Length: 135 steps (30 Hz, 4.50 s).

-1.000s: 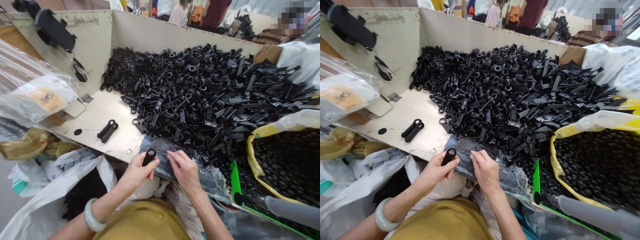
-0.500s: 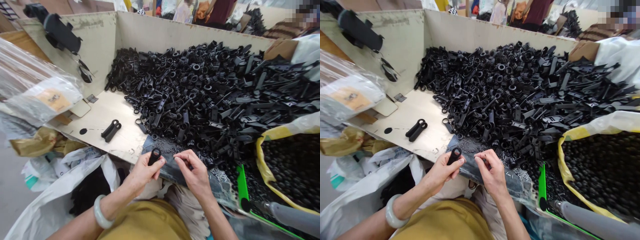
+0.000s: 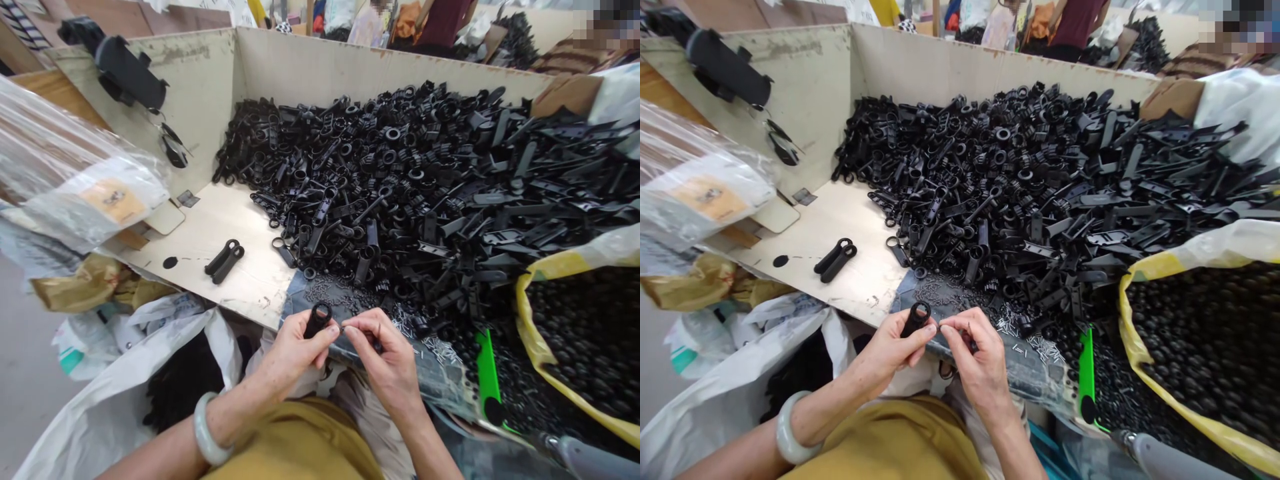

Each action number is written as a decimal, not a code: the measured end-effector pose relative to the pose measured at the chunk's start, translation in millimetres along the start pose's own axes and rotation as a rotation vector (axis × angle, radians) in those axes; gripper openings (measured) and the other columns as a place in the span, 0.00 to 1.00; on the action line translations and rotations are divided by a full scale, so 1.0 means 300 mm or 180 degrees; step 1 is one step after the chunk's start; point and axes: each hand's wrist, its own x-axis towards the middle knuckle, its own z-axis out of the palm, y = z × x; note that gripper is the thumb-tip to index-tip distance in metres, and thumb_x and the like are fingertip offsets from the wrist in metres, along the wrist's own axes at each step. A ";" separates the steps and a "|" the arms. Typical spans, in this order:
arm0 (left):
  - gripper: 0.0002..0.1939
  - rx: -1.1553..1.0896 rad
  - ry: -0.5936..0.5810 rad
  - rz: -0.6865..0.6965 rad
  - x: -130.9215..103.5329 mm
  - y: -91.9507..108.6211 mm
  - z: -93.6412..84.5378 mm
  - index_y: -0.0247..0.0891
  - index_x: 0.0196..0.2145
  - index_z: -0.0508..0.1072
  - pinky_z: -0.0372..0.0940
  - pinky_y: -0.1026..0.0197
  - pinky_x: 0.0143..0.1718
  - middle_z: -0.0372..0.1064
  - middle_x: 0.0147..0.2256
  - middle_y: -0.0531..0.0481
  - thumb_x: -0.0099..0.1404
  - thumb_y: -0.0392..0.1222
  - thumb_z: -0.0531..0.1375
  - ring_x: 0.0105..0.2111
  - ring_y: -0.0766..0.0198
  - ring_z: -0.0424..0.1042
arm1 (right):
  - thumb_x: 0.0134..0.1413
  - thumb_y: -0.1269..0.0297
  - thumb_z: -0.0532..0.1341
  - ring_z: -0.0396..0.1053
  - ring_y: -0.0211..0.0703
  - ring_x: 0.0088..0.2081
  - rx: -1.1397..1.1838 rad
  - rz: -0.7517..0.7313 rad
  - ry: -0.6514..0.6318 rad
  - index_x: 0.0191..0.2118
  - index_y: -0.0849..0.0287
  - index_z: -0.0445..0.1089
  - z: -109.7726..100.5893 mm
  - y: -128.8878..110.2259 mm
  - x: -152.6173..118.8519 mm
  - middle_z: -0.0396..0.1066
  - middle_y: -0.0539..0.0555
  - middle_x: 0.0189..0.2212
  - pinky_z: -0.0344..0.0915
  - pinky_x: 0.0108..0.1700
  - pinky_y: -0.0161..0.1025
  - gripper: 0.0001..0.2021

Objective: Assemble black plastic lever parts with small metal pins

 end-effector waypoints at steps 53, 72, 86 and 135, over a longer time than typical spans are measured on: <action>0.15 -0.0733 -0.0622 -0.0785 -0.061 0.002 -0.001 0.39 0.40 0.65 0.52 0.66 0.27 0.68 0.28 0.55 0.56 0.40 0.63 0.23 0.72 0.61 | 0.64 0.69 0.63 0.69 0.35 0.25 -0.0937 -0.0812 -0.0341 0.44 0.54 0.76 -0.021 0.025 -0.044 0.77 0.52 0.36 0.66 0.26 0.34 0.06; 0.02 0.0884 -0.0569 -0.0187 -0.053 -0.035 -0.023 0.41 0.39 0.66 0.54 0.64 0.28 0.64 0.30 0.55 0.68 0.38 0.53 0.26 0.68 0.58 | 0.71 0.66 0.56 0.71 0.36 0.26 -0.1616 -0.0644 -0.0323 0.37 0.55 0.73 0.032 -0.013 -0.111 0.73 0.50 0.29 0.64 0.31 0.32 0.11; 0.13 0.1422 -0.0729 0.0288 -0.020 -0.095 -0.068 0.40 0.36 0.63 0.58 0.65 0.30 0.63 0.27 0.57 0.75 0.50 0.51 0.27 0.68 0.62 | 0.69 0.71 0.53 0.74 0.36 0.30 -0.1608 -0.0599 -0.0679 0.49 0.58 0.74 0.013 -0.030 -0.121 0.73 0.51 0.32 0.66 0.33 0.30 0.13; 0.16 0.1114 -0.0423 0.0294 0.009 -0.108 -0.064 0.39 0.41 0.63 0.54 0.65 0.24 0.61 0.23 0.59 0.75 0.55 0.50 0.21 0.69 0.56 | 0.71 0.68 0.50 0.80 0.44 0.41 -0.0753 0.0432 -0.1070 0.50 0.58 0.75 0.038 0.014 -0.089 0.81 0.57 0.43 0.75 0.45 0.38 0.16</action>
